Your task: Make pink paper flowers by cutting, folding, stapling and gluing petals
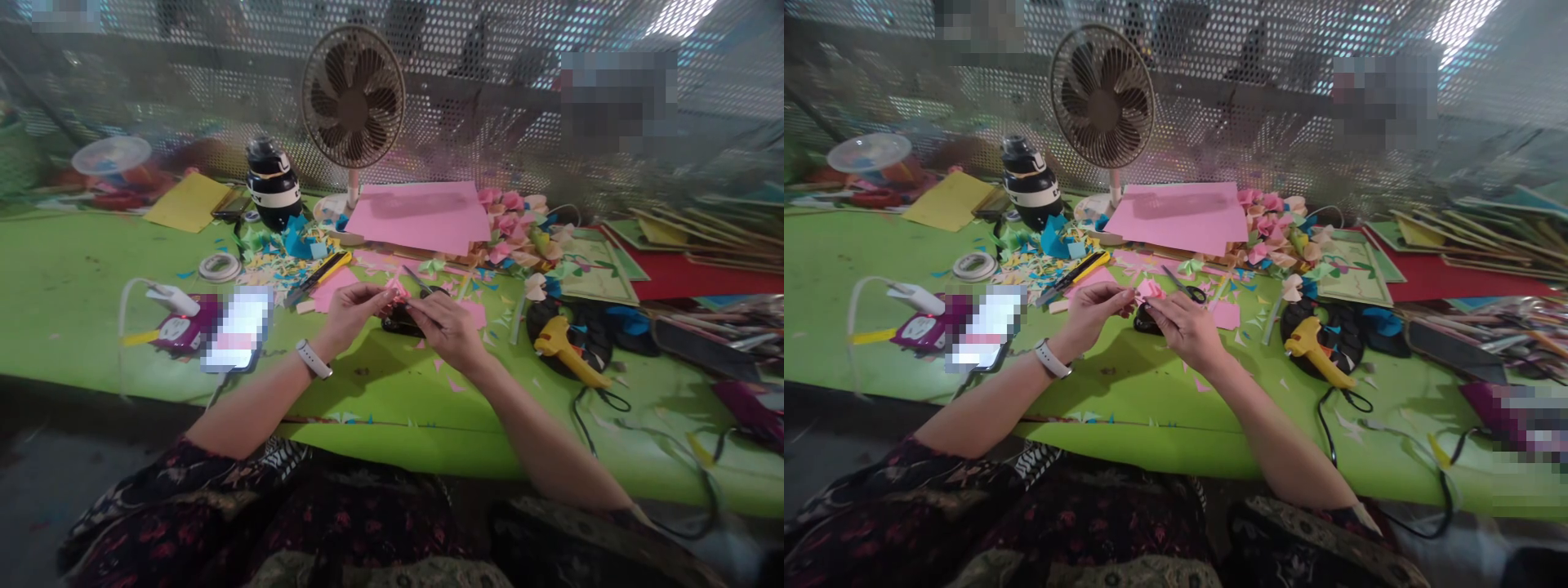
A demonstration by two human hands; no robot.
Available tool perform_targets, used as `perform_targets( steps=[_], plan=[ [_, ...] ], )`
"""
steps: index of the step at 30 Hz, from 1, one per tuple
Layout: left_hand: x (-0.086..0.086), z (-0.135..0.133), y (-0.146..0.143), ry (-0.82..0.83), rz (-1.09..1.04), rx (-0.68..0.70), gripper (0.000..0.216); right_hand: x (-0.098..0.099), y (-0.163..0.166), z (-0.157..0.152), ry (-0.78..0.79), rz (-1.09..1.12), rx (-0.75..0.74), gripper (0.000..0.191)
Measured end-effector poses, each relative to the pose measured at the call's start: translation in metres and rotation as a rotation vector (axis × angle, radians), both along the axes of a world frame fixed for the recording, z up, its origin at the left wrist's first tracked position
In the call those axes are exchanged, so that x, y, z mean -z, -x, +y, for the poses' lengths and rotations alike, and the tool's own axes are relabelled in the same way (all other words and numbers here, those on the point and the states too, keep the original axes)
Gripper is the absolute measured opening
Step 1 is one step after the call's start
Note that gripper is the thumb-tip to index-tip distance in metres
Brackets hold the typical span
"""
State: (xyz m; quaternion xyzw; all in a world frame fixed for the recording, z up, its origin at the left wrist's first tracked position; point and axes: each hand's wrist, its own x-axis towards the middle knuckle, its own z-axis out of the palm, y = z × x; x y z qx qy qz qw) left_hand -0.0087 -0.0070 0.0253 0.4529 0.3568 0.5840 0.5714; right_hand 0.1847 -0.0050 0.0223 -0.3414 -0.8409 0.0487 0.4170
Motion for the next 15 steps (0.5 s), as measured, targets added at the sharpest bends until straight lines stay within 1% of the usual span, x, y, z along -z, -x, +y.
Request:
perform_targets(
  steps=[7, 9, 15],
  plan=[
    [0.0033, 0.0018, 0.0016, 0.004, 0.003, 0.026, 0.034, -0.0005, -0.0001, -0.0001, 0.021, -0.034, 0.006, 0.034],
    [0.0024, 0.0015, 0.0011, -0.001, -0.014, 0.017, 0.035, -0.0017, 0.0007, -0.0016, 0.013, -0.035, 0.01, 0.033],
    [-0.004, -0.0008, -0.001, 0.019, -0.052, -0.034, 0.04, -0.0013, 0.0031, -0.0053, -0.004, -0.033, 0.083, 0.025]
  ],
)
